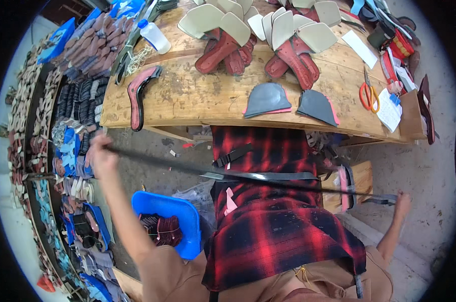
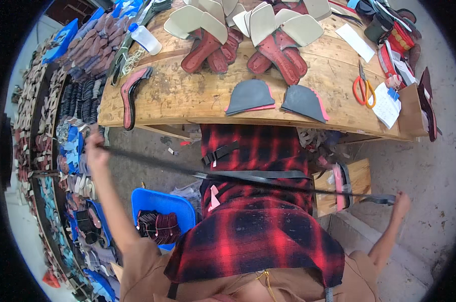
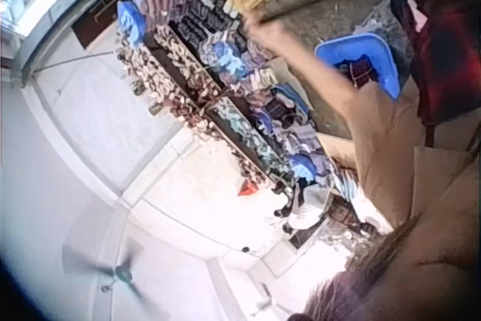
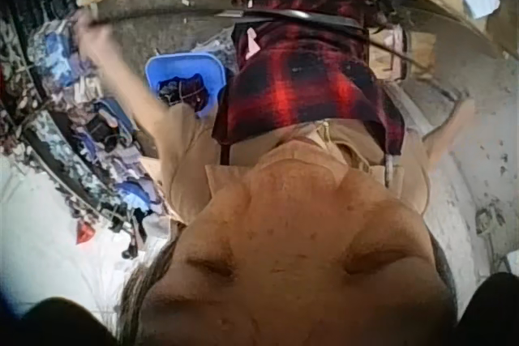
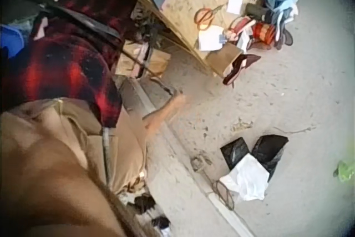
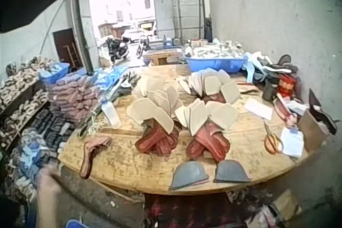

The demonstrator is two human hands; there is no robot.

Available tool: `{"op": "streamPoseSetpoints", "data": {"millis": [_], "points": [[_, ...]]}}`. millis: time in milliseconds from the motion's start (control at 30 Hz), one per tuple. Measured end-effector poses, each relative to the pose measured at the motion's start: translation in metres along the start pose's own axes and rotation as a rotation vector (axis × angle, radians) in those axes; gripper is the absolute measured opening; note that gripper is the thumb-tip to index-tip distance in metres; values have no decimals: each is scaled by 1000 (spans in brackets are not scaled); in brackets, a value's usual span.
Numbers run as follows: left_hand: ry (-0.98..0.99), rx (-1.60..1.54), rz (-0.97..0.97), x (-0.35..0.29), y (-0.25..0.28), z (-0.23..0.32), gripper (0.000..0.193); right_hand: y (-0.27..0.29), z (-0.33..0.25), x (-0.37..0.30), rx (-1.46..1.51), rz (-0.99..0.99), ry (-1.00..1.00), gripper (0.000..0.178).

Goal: The person assembles sandals by hand, fitting a red insole into a black sole and pressing the edges to secure them. They handle multiple pairs of sandals, picking up components from a wooden table and stacking the finished products.

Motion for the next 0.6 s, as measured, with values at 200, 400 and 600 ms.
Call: {"op": "streamPoseSetpoints", "data": {"millis": [200, 400, 600], "points": [[635, -4, -678, -284, -326, -63, 23, -6, -205, -104, 636, -115, 404, 38], [739, -67, -839, -340, -386, -95, 21, 153, -449, -237, 1378, -933, 579, 30], [534, 361, -1022, -338, -388, -116, 14, 170, -521, -266, 1644, -980, 682, 18]]}}
Point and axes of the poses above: each hand's wrist, its own x-axis towards the middle knuckle, its own y-axis out of the back of the hand, z = x × y, the point moved 8 cm from there along x, towards the middle knuckle, and after that the axes turned 2 degrees about -y, right-handed, at the moved point
